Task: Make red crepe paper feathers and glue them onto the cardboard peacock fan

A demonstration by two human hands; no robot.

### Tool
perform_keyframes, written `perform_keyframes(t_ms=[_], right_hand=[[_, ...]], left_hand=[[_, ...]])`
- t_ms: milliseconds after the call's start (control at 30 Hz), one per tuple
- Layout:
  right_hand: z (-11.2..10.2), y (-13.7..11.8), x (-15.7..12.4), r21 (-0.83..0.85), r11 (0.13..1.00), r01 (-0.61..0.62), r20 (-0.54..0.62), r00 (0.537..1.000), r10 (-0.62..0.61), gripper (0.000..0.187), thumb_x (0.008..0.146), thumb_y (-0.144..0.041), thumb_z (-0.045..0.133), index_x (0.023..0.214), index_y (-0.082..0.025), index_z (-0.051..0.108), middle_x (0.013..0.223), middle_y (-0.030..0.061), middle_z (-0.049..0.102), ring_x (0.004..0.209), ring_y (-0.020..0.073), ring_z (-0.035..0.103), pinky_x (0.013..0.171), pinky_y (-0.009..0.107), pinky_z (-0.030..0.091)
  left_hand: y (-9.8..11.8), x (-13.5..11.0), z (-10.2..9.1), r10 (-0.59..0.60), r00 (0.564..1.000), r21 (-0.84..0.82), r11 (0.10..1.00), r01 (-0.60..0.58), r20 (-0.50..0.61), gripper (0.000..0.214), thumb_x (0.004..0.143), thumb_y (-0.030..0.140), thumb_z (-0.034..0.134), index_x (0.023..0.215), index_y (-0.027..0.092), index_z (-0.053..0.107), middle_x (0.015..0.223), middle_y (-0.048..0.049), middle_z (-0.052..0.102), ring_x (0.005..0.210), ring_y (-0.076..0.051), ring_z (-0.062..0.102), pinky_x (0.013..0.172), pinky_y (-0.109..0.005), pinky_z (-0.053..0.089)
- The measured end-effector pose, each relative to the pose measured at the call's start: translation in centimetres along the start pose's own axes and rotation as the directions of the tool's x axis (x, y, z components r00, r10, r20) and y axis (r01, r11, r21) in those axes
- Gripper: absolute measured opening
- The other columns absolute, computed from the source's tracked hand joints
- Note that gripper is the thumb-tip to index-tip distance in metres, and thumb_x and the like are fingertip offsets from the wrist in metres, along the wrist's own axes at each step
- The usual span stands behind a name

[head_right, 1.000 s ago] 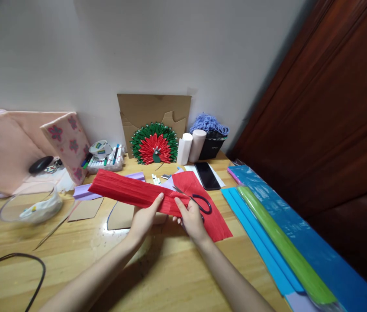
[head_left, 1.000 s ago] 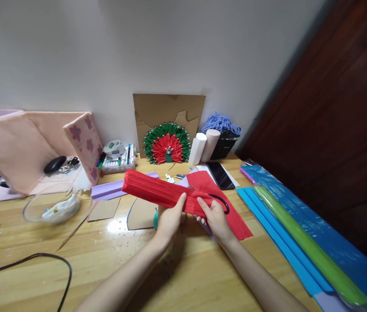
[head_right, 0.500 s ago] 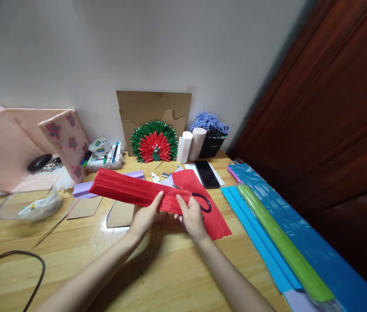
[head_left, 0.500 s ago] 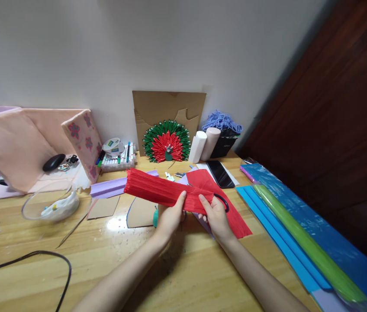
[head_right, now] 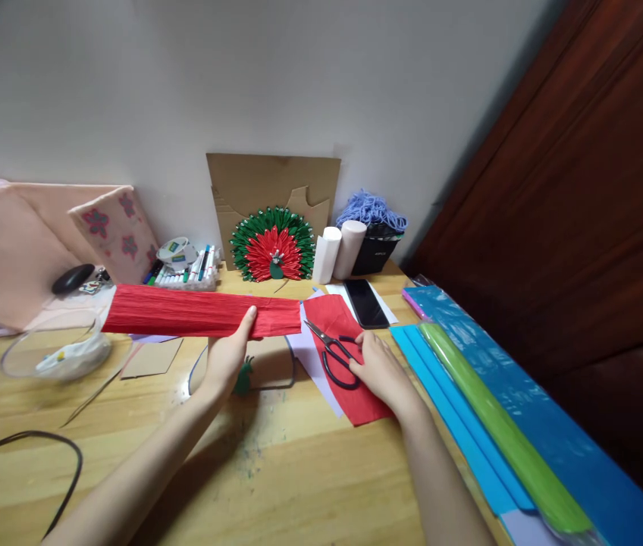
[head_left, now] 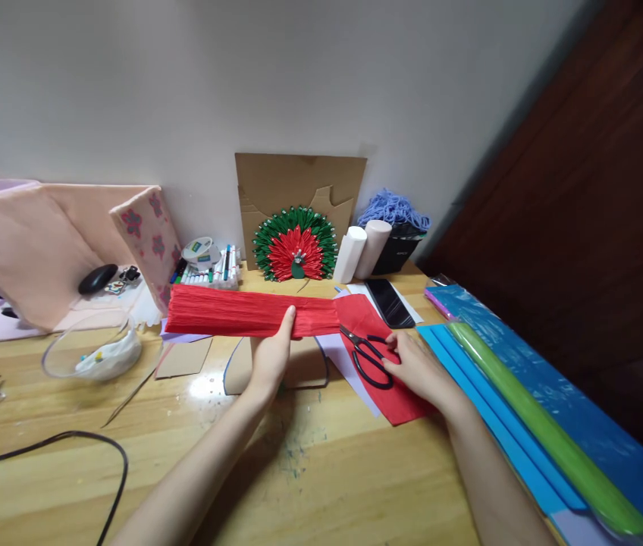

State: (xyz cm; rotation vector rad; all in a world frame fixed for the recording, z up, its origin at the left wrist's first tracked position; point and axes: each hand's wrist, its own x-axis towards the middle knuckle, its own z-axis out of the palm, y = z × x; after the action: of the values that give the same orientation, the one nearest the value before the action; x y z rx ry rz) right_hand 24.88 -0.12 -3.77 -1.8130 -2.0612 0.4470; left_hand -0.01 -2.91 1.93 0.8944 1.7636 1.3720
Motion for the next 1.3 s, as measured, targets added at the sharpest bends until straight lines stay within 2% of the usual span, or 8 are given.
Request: perform_keyframes(t_ms=[200, 567, 733, 800, 867, 967, 1133, 1300], right_hand=[[0.2, -1.2, -0.1, -0.118, 0.991, -0.060, 0.129, 0.989, 0.076, 0.023, 0.067, -0.009, 0.050, 0.090, -0.015, 0.049, 0.077, 0.0058, 0.060, 0.069, 0.0187, 0.058, 0.057, 0.025, 0.036], [1.8, -2.7, -0.1, -0.126, 0.990, 0.055, 0.102, 0.994, -0.043, 0.022, 0.071, -0.017, 0.054, 0.092, -0.012, 0.054, 0.091, 0.0126, 0.058, 0.091, 0.0241, 0.056, 0.075, 0.030, 0.039], [2.0, -3.6, 0.0, 0.156, 0.986, -0.057, -0.105, 0.992, 0.074, 0.012, 0.073, -0.026, 0.056, 0.079, -0.017, 0.051, 0.088, 0.0085, 0.054, 0.078, 0.0207, 0.055, 0.067, 0.029, 0.041], [1.7, -5.0, -0.4, 0.511, 0.857, -0.061, -0.108, 0.985, 0.134, 0.023, 0.076, -0.042, 0.054, 0.075, -0.020, 0.047, 0.075, 0.0031, 0.052, 0.067, 0.0173, 0.054, 0.062, 0.029, 0.042], [1.7, -7.0, -1.3, 0.855, 0.500, -0.137, 0.094, 0.990, 0.110, 0.039, 0.079, -0.060, 0.041, 0.077, -0.021, 0.044, 0.065, -0.0014, 0.047, 0.051, 0.0131, 0.048, 0.053, 0.028, 0.044], [2.3, -10.3, -3.3, 0.931, 0.135, -0.339, 0.357, 0.924, -0.139, 0.061, 0.067, -0.080, 0.032, 0.075, -0.021, 0.045, 0.068, -0.0011, 0.047, 0.045, 0.0101, 0.046, 0.049, 0.029, 0.046], [4.6, -13.1, -6.6, 0.854, 0.214, -0.474, 0.520, 0.773, -0.363, 0.061, 0.067, -0.078, 0.039, 0.083, -0.020, 0.050, 0.067, -0.0007, 0.050, 0.047, 0.0095, 0.046, 0.050, 0.028, 0.048], [5.2, -12.7, -5.9, 0.884, 0.208, -0.418, 0.457, 0.865, -0.207, 0.054, 0.068, -0.072, 0.047, 0.080, -0.019, 0.050, 0.064, -0.0039, 0.048, 0.046, 0.0076, 0.047, 0.052, 0.027, 0.049]], left_hand=[[-0.2, 0.6, -0.1, 0.056, 0.997, -0.082, 0.995, -0.060, -0.053, 0.040, 0.068, 0.057, 0.059, 0.073, 0.018, 0.067, 0.093, -0.0090, 0.070, 0.095, -0.024, 0.061, 0.093, -0.030, 0.039], [-0.2, 0.5, -0.5, 0.018, 0.999, 0.038, 0.999, -0.017, -0.029, 0.054, 0.065, 0.069, 0.050, 0.044, 0.021, 0.046, 0.047, -0.0011, 0.051, 0.059, -0.018, 0.052, 0.070, -0.029, 0.041], [-0.5, 0.6, -0.4, 0.038, 0.997, -0.037, 0.999, -0.041, -0.067, 0.051, 0.065, 0.067, 0.054, 0.045, 0.020, 0.046, 0.047, 0.0002, 0.049, 0.058, -0.017, 0.051, 0.071, -0.029, 0.040], [-0.7, 0.7, -0.3, 0.047, 0.995, -0.053, 0.997, -0.051, -0.085, 0.051, 0.064, 0.066, 0.056, 0.045, 0.020, 0.043, 0.048, 0.0001, 0.050, 0.057, -0.016, 0.050, 0.071, -0.029, 0.041], [-0.7, 0.9, -0.3, 0.051, 0.993, -0.069, 0.996, -0.059, -0.106, 0.051, 0.064, 0.065, 0.056, 0.045, 0.021, 0.041, 0.049, -0.0001, 0.050, 0.057, -0.016, 0.050, 0.071, -0.028, 0.041], [-0.7, 1.1, -0.2, 0.079, 0.986, -0.097, 0.991, -0.094, -0.148, 0.049, 0.067, 0.064, 0.055, 0.049, 0.020, 0.043, 0.053, -0.0004, 0.052, 0.057, -0.015, 0.050, 0.071, -0.028, 0.042], [-0.4, 0.8, -0.1, 0.111, 0.975, -0.117, 0.984, -0.136, -0.194, 0.044, 0.070, 0.061, 0.053, 0.058, 0.019, 0.051, 0.065, -0.0027, 0.060, 0.064, -0.016, 0.054, 0.074, -0.026, 0.042], [-0.4, 0.5, 0.0, 0.108, 0.984, -0.112, 0.986, -0.125, -0.145, 0.045, 0.070, 0.061, 0.052, 0.057, 0.019, 0.052, 0.063, -0.0032, 0.060, 0.064, -0.016, 0.055, 0.074, -0.026, 0.042]])
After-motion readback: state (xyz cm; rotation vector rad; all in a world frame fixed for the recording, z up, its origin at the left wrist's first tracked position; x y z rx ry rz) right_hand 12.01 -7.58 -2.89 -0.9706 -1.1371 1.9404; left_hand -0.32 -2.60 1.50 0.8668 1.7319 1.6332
